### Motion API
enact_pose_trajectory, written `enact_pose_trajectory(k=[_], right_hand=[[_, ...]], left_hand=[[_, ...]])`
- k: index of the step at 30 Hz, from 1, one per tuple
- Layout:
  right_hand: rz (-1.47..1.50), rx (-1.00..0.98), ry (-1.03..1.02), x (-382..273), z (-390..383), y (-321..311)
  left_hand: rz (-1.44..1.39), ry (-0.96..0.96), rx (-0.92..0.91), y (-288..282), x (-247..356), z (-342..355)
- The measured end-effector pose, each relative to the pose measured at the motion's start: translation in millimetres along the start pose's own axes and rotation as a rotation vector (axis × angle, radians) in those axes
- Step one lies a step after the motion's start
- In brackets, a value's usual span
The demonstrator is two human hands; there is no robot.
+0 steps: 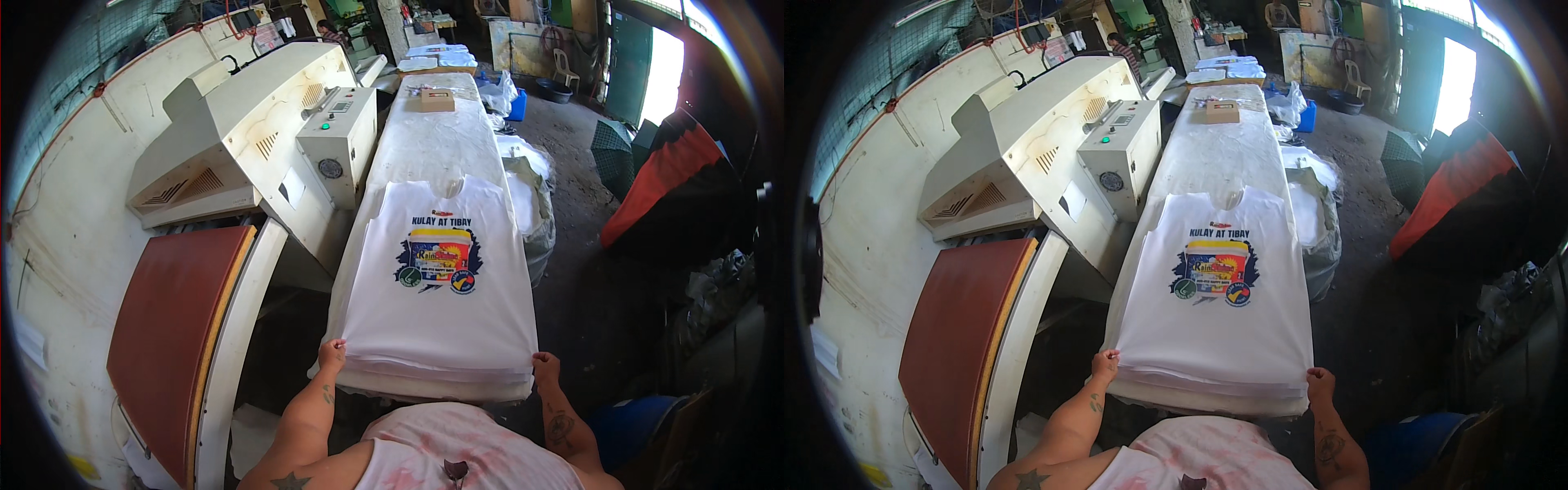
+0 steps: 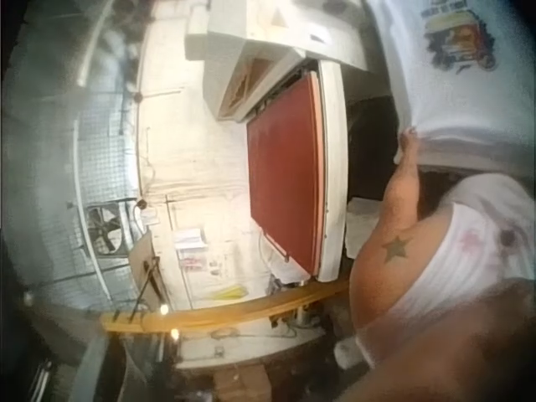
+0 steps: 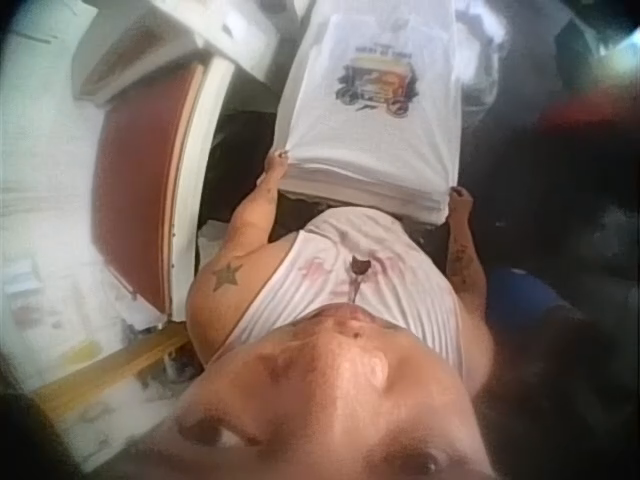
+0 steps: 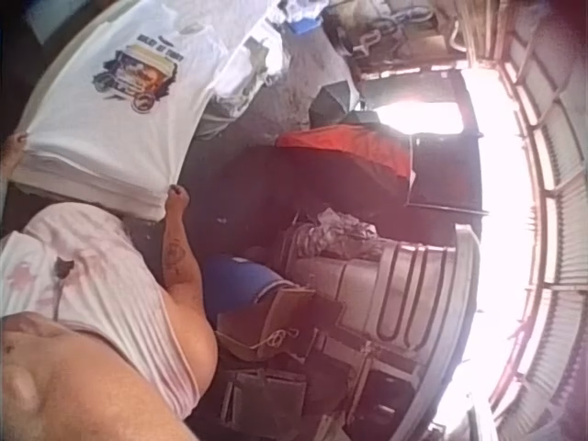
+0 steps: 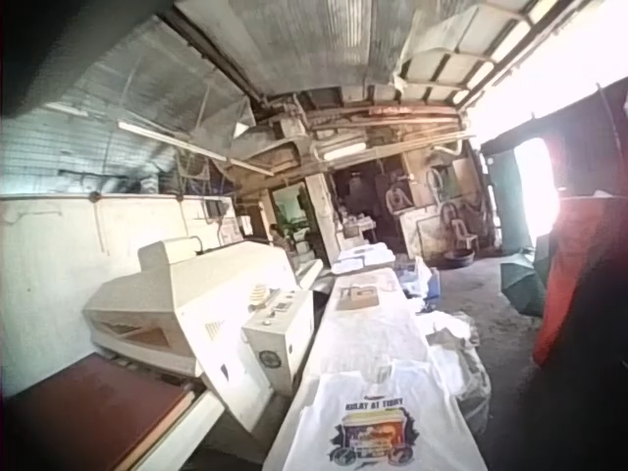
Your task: The recorder is seen placing garment pieces onto a heat press or printing machine, applying printed transfers, and folding the finished garments.
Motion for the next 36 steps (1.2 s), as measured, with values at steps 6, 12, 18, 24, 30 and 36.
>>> enact_pose_trajectory(k=[6,12,18,24,30,36], right_hand=[[-0.018,0.074,0.054,70.8,2.5,-11.3],[-0.529,0.181,0.167,194.2,1.0,-73.0],[-1.816,-0.787,-0.409,268.0,-83.4,10.0],[-1.787,-1.179,-0.907,243.7,-145.2,140.1],[-1.793,-0.991,-1.294,215.2,-155.9,242.0],[-1.871,-1.450,-1.733,267.6,-347.7,343.7]], left_hand=[[0.013,-0.009,-0.053,16.7,-38.5,-10.0],[-0.176,-0.119,0.094,13.1,-82.6,-7.9],[-0.141,-0.038,0.009,4.0,-77.4,-74.3],[-0.241,-0.217,-0.447,22.6,-170.9,-278.6],[-0.112,-0.407,-0.306,-31.1,-294.3,-463.6],[-0.457,-0.834,0.270,-137.8,-369.4,-691.3]])
Point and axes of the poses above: each hand's wrist, its own z-axis towards the middle knuckle, its own y-axis out of the palm, x = y × z, the point moved 9 cm from there along z, towards the middle knuckle, and after that the axes turned 4 degrees about y, right-handed, at the moved point
